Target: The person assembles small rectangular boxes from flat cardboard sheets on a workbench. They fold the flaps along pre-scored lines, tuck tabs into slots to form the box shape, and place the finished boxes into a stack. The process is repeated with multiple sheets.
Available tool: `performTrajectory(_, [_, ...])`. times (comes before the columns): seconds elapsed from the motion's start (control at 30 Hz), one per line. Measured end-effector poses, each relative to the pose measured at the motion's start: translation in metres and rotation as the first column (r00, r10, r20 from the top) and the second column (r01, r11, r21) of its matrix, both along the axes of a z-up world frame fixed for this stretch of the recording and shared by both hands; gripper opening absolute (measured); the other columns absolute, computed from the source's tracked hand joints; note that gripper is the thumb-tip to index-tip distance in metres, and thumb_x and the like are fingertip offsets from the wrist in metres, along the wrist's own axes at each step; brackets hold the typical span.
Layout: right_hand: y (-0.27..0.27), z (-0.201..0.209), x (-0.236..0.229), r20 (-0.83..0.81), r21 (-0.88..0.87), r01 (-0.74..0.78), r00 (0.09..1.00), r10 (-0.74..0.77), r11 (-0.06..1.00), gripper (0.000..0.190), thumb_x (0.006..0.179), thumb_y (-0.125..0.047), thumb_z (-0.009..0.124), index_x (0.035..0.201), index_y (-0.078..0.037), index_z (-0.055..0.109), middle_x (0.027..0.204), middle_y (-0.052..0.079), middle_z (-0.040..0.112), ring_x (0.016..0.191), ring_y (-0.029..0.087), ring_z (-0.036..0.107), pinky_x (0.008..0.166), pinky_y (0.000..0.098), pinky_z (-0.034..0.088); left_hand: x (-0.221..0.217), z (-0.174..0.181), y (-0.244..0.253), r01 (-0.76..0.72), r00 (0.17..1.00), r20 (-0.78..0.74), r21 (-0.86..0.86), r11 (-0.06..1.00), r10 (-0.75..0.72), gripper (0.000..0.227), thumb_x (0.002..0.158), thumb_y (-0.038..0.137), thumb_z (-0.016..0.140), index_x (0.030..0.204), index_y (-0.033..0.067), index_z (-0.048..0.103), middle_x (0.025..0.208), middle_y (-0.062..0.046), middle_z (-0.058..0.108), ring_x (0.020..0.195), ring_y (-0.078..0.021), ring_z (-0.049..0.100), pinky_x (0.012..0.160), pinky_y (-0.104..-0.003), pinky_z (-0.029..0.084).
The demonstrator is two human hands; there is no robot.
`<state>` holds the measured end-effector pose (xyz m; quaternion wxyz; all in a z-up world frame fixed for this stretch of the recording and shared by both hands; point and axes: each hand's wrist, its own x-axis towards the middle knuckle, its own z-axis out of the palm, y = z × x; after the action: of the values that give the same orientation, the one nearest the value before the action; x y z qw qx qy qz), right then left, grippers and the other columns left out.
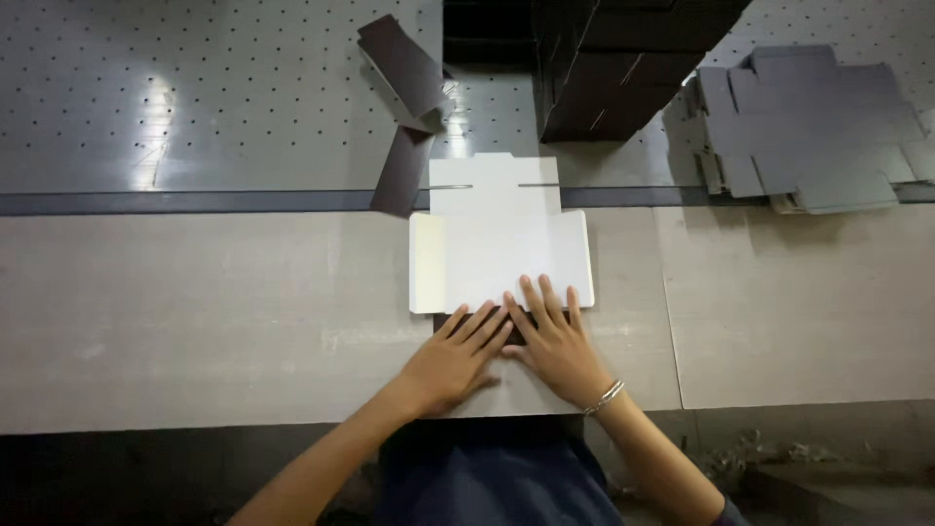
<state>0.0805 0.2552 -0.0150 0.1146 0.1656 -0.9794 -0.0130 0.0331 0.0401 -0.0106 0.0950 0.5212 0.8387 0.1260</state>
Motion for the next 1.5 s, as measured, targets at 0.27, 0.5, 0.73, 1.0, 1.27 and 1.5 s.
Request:
performTrajectory(0.27, [0.014,0.015,-0.009,0.035,-0.052,-0.112,0.993,0.114,0.992,0.038,0.101,-0.046,0.053,0.116,-0.015,0.068,0.11,0.002,0.059,0.112,0.024,0.058,0.093,0.0376,0.047,-0.015,0.0,0.007,-0.133,0.968,-0.177,0.229,0.964,0.175,0.037,0.107,0.034,0.047,0.122,0.0067,0.066,0.116,-0.009,0.065,0.116,-0.0271,0.06,0.096,-0.038,0.051])
performTrajectory(0.5, [0.027,-0.015,-0.061,0.106,-0.213,0.0,0.994,0.023,0.977,0.025,0.094,-0.045,0.067,0.106,-0.023,0.065,0.079,-0.003,0.064,0.089,0.019,0.065,0.077,0.0331,0.051,-0.059,-0.017,0.039,-0.24,0.958,-0.178,-0.07,0.968,0.224,0.047,0.084,0.014,0.075,0.127,0.0118,0.053,0.109,-0.012,0.069,0.111,-0.0326,0.064,0.113,-0.05,0.039])
performTrajectory(0.73, [0.009,-0.002,-0.054,0.003,-0.127,0.049,0.999,-0.049,0.991,0.05,0.103,-0.053,0.044,0.137,-0.018,0.051,0.159,0.011,0.038,0.15,0.033,0.029,0.12,0.0551,0.016,-0.055,0.008,0.031,-0.205,0.974,-0.094,0.029,0.978,0.207,0.092,0.1,0.07,0.025,0.159,-0.0001,0.027,0.166,-0.023,0.027,0.156,-0.0396,0.017,0.127,-0.058,0.004])
performTrajectory(1.0, [0.053,0.033,-0.016,0.158,-0.401,-0.287,0.914,0.374,0.87,0.021,0.097,-0.03,0.057,0.106,-0.013,0.066,0.104,0.011,0.07,0.107,0.034,0.065,0.087,0.0479,0.052,-0.064,-0.058,0.013,0.239,0.85,-0.527,0.368,0.899,-0.011,0.015,0.098,0.025,0.064,0.1,0.0131,0.072,0.091,0.0,0.072,0.105,-0.0197,0.068,0.116,-0.046,0.045])
performTrajectory(1.27, [-0.023,0.008,0.043,0.163,-0.38,-0.001,0.984,0.068,0.925,0.058,0.081,-0.036,0.078,0.128,-0.01,0.057,0.101,0.007,0.062,0.093,0.028,0.066,0.076,0.0381,0.055,-0.052,-0.043,0.007,0.19,0.786,-0.597,0.48,0.857,0.161,0.007,0.094,0.023,0.07,0.093,0.0171,0.068,0.102,-0.001,0.056,0.104,-0.025,0.057,0.1,-0.047,0.047])
performTrajectory(1.5, [-0.003,-0.005,0.003,0.197,-0.225,0.055,0.98,-0.01,0.973,0.078,0.06,-0.025,0.087,0.133,-0.011,0.063,0.117,0.004,0.054,0.096,0.025,0.063,0.079,0.0344,0.058,-0.043,-0.04,-0.004,-0.065,0.898,-0.399,0.298,0.952,0.186,0.048,0.076,0.05,0.078,0.118,0.0284,0.068,0.123,0.001,0.066,0.136,-0.0285,0.049,0.117,-0.059,0.026])
